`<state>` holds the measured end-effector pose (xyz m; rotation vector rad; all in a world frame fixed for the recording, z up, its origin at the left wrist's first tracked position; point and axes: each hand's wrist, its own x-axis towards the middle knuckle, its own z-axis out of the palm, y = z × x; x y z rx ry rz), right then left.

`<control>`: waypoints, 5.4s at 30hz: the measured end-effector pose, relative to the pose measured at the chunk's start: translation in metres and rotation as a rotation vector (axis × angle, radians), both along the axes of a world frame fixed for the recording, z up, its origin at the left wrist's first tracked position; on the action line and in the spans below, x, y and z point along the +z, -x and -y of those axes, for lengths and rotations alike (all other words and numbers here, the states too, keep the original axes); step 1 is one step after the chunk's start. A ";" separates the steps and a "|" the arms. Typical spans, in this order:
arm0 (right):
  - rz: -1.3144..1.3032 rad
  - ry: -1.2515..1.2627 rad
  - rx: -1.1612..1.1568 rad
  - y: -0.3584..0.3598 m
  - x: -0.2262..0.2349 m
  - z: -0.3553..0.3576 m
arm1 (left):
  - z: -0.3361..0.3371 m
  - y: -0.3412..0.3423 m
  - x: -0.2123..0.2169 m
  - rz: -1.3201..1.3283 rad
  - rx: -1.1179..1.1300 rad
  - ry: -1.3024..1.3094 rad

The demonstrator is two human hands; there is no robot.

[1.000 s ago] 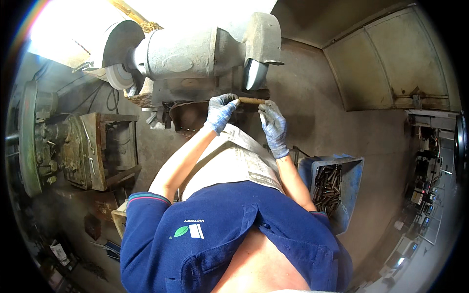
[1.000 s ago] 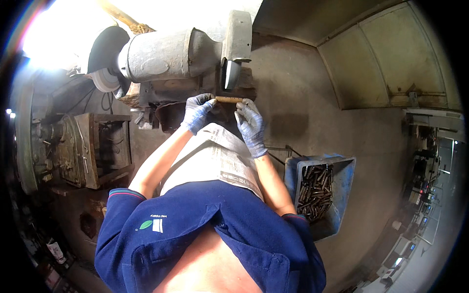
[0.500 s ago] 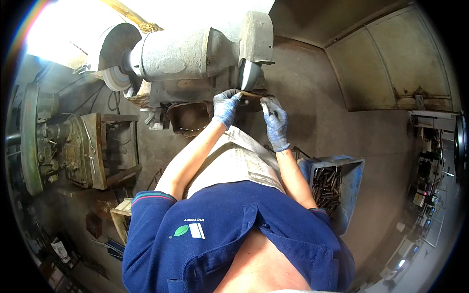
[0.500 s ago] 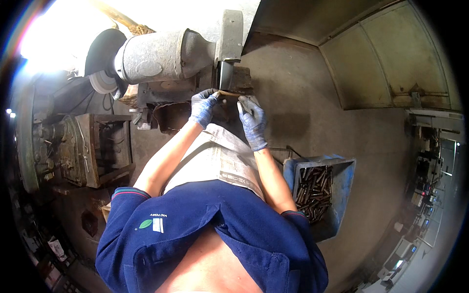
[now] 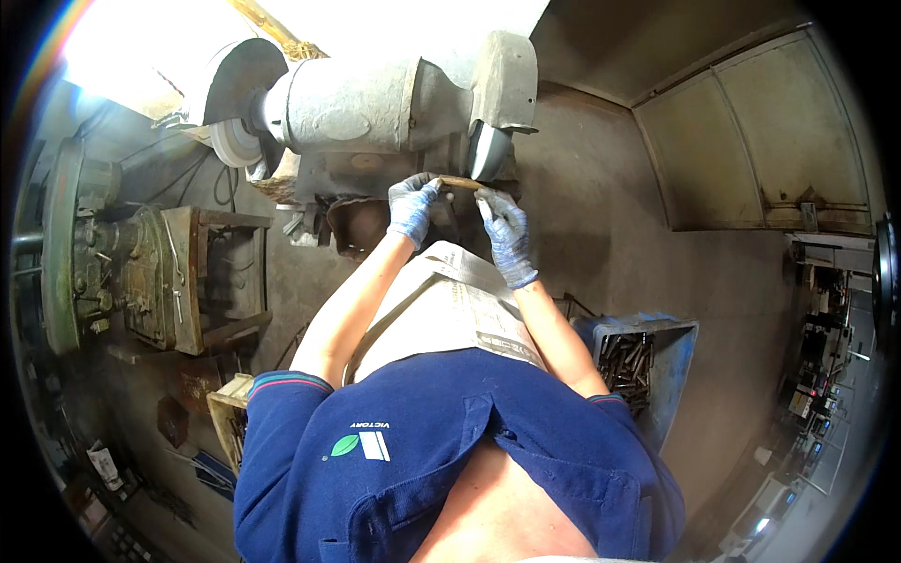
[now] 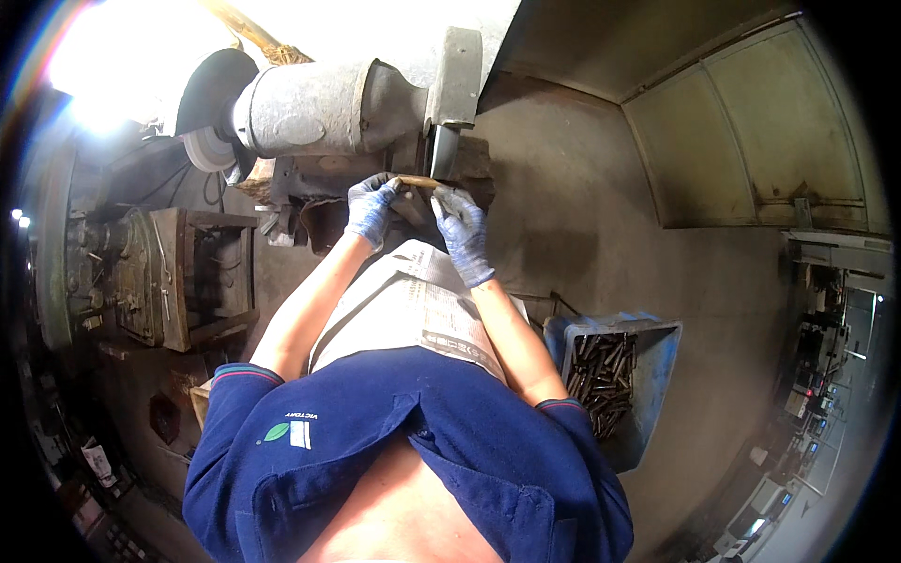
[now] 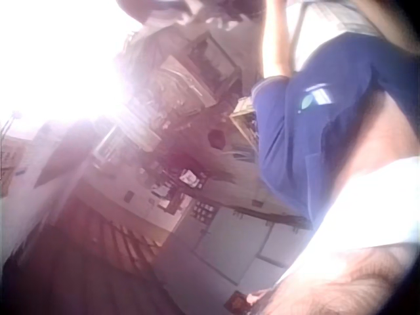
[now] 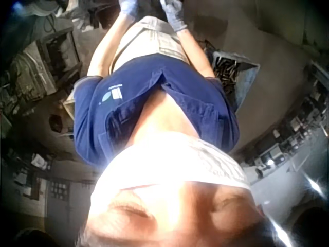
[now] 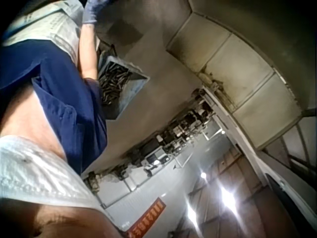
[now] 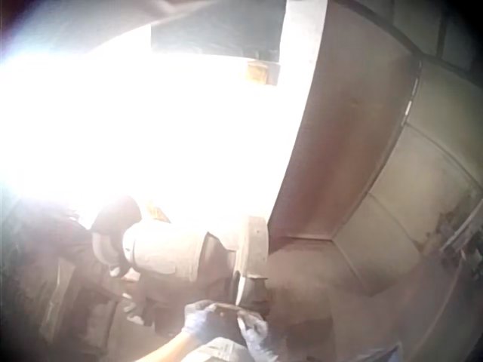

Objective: The person grinds the ends and edges of metal cylindrical parts using a bench grinder. The person picks up a part from a container, holds it against the grinding wheel, and then places the finished part into a separate bin.

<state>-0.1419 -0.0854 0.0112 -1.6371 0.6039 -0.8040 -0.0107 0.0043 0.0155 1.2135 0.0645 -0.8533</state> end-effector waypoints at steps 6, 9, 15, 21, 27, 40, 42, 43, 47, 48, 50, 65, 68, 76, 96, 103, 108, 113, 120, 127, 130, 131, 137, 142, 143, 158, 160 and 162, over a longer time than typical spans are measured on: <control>-0.076 -0.087 -0.037 0.028 -0.023 0.025 | 0.027 0.017 -0.011 0.103 -0.100 -0.017; -0.058 -0.083 -0.048 0.027 -0.022 0.024 | 0.028 0.016 -0.009 0.056 -0.089 -0.026; -0.001 -0.148 -0.043 0.002 -0.022 0.005 | 0.010 -0.002 -0.007 0.094 -0.059 -0.054; -0.003 -0.187 0.062 -0.009 -0.033 0.002 | -0.003 -0.017 -0.020 0.140 -0.038 -0.032; -0.015 0.270 0.201 0.017 -0.011 -0.003 | -0.035 -0.015 -0.004 0.134 -0.155 0.067; 0.030 0.588 0.178 0.061 0.069 -0.037 | -0.054 0.005 0.045 0.007 -0.277 0.179; 0.008 0.617 0.178 0.063 0.070 -0.037 | -0.049 0.007 0.044 0.113 -0.291 0.170; -0.003 0.632 0.178 0.064 0.071 -0.036 | -0.048 0.007 0.044 0.165 -0.298 0.166; 0.008 0.500 0.182 0.064 0.068 -0.032 | -0.049 0.013 0.049 0.103 -0.306 0.248; 0.013 0.409 0.192 0.065 0.058 -0.030 | -0.048 0.011 0.039 0.111 -0.330 0.250; 0.006 0.359 0.204 0.065 0.047 -0.025 | -0.046 0.010 0.033 0.220 -0.363 0.190; 0.000 0.240 0.031 0.042 -0.007 0.003 | -0.013 0.010 0.003 0.223 -0.293 0.098; -0.044 0.200 0.014 0.041 -0.013 0.017 | 0.002 0.019 -0.010 0.116 -0.183 0.168; -0.018 0.069 -0.061 0.036 -0.002 0.025 | 0.025 0.029 -0.012 -0.059 -0.079 0.153; -0.082 0.018 -0.006 0.015 -0.022 0.018 | 0.013 0.002 -0.015 0.021 -0.102 0.043; -0.023 -0.184 -0.072 0.029 -0.018 0.027 | 0.031 0.012 -0.017 0.060 -0.157 -0.017; -0.055 -0.111 -0.053 0.014 -0.026 0.019 | 0.020 -0.001 -0.019 0.040 -0.090 0.038; -0.060 -0.167 0.035 0.000 -0.024 0.007 | 0.006 -0.015 -0.022 0.089 -0.059 0.019; 0.023 -0.095 0.109 -0.008 -0.030 0.000 | -0.009 -0.025 -0.023 0.108 -0.067 0.066; 0.058 0.411 0.116 0.030 0.035 -0.027 | -0.048 -0.004 -0.005 0.330 -0.195 0.222; 0.126 0.451 0.091 0.038 0.045 -0.029 | -0.058 0.008 0.024 0.400 -0.243 0.186; 0.123 0.470 0.090 0.039 0.050 -0.030 | -0.058 0.008 0.026 0.426 -0.239 0.203; 0.033 0.540 0.056 0.039 0.055 -0.026 | -0.048 0.008 0.024 0.348 -0.211 0.216; -0.123 0.339 0.026 0.043 0.008 0.009 | -0.008 0.010 0.004 0.079 -0.258 0.111; -0.086 0.105 0.032 0.044 0.003 0.015 | 0.000 0.012 -0.001 0.101 -0.244 0.183; 0.067 -0.026 0.035 0.008 -0.019 0.012 | 0.001 -0.013 -0.007 0.060 -0.142 0.055; 0.025 -0.010 0.071 0.003 -0.017 0.005 | -0.006 -0.018 -0.007 0.110 -0.150 0.026; -0.044 0.025 0.112 0.000 -0.006 -0.001 | -0.015 -0.023 -0.008 0.143 -0.137 0.098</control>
